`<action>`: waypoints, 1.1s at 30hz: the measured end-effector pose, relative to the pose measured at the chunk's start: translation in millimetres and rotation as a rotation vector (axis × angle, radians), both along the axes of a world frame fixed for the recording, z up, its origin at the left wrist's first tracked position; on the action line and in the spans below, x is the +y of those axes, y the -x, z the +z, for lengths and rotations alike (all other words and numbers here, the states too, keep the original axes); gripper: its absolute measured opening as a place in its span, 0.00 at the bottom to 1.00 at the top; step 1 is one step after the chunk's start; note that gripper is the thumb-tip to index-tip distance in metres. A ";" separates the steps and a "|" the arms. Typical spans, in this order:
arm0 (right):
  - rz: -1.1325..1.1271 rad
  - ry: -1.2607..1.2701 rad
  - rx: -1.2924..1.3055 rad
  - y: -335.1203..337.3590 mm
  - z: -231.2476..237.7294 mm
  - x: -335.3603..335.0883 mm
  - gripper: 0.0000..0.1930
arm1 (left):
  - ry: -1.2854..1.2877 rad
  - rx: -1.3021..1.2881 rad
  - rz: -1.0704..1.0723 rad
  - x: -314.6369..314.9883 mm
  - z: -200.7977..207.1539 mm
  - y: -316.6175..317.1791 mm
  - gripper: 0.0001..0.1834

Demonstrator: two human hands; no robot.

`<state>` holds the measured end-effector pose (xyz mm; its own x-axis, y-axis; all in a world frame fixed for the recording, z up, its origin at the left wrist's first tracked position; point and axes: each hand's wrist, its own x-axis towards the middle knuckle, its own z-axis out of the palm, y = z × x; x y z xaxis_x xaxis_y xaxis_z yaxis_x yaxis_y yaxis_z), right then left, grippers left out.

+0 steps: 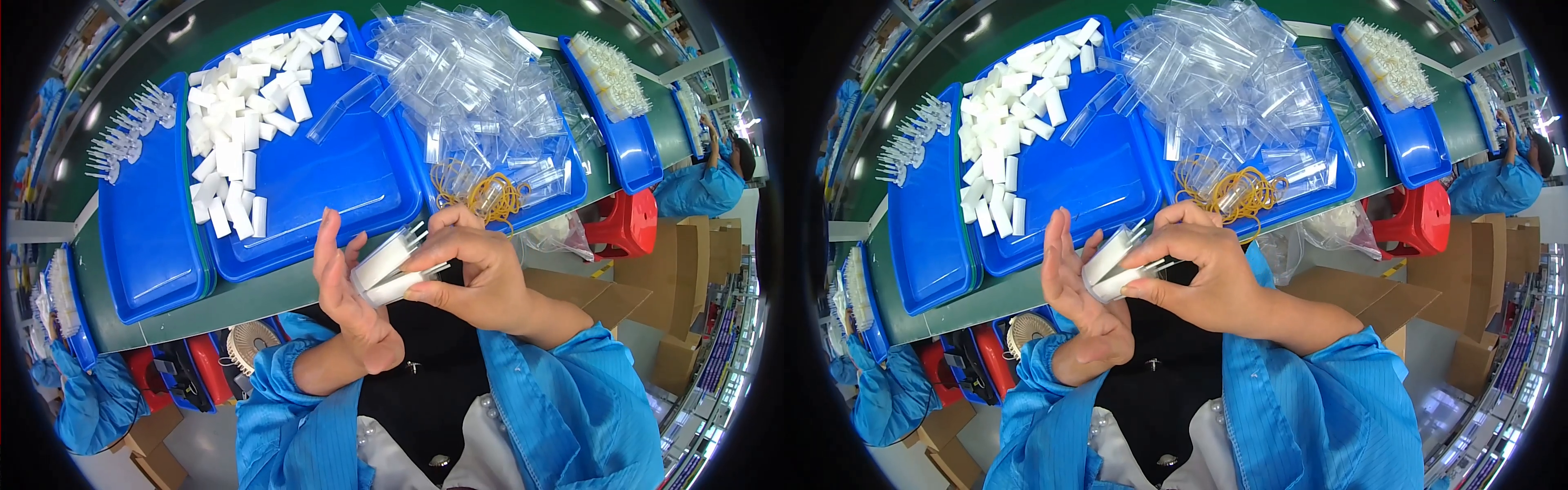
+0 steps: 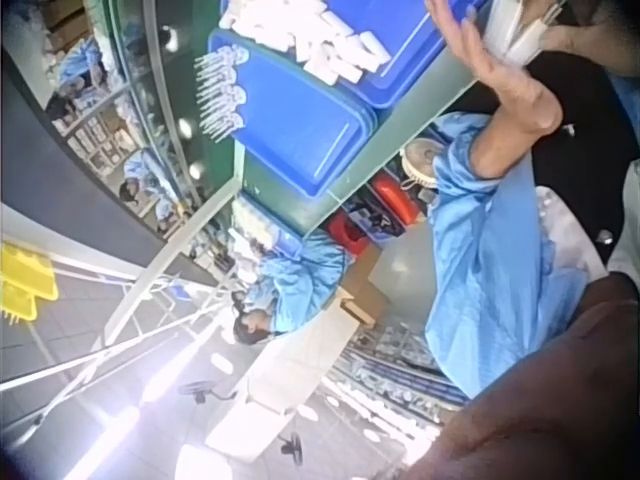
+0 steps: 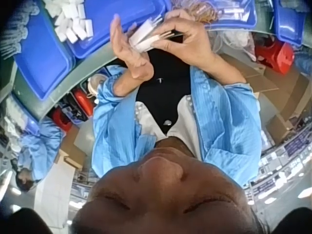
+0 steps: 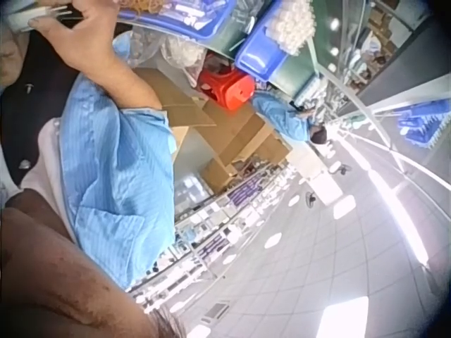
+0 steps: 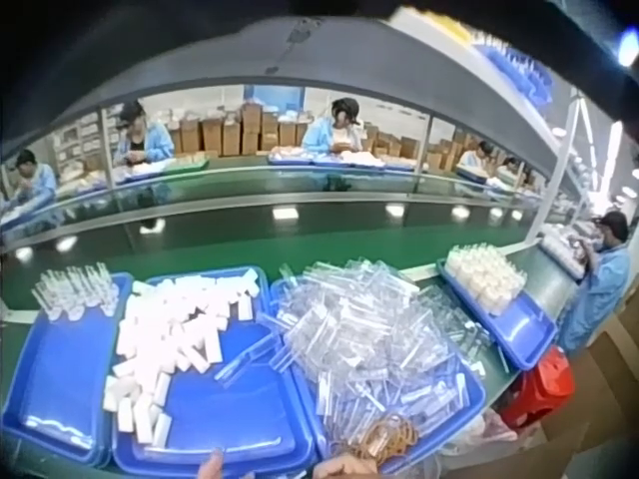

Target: The person assembles small plastic and foam components into larger units by hand on a factory production line.

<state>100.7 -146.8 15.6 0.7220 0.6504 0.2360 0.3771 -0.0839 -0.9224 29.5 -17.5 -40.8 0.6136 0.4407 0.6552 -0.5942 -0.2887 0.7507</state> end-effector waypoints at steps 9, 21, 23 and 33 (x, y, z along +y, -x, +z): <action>0.073 -0.013 -0.048 -5.2 7.0 -5.4 0.14 | -0.150 -0.023 -0.071 7.1 7.4 5.1 0.56; 0.215 0.113 -0.237 2.6 15.5 -34.1 0.18 | 0.837 0.780 -1.300 15.8 31.9 11.4 0.51; 0.099 0.045 -0.405 15.0 5.4 -31.6 0.26 | 0.856 0.772 -1.223 9.7 34.0 8.8 0.50; 0.170 0.072 -0.637 19.5 -12.1 -34.0 0.34 | 0.835 0.816 -0.989 -5.6 27.7 17.3 0.43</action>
<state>81.2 -180.8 3.6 0.3415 0.7730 0.5347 0.8604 -0.0282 -0.5088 12.1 -23.1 -13.1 0.9326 -0.2892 -0.2158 0.3543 0.6200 0.7000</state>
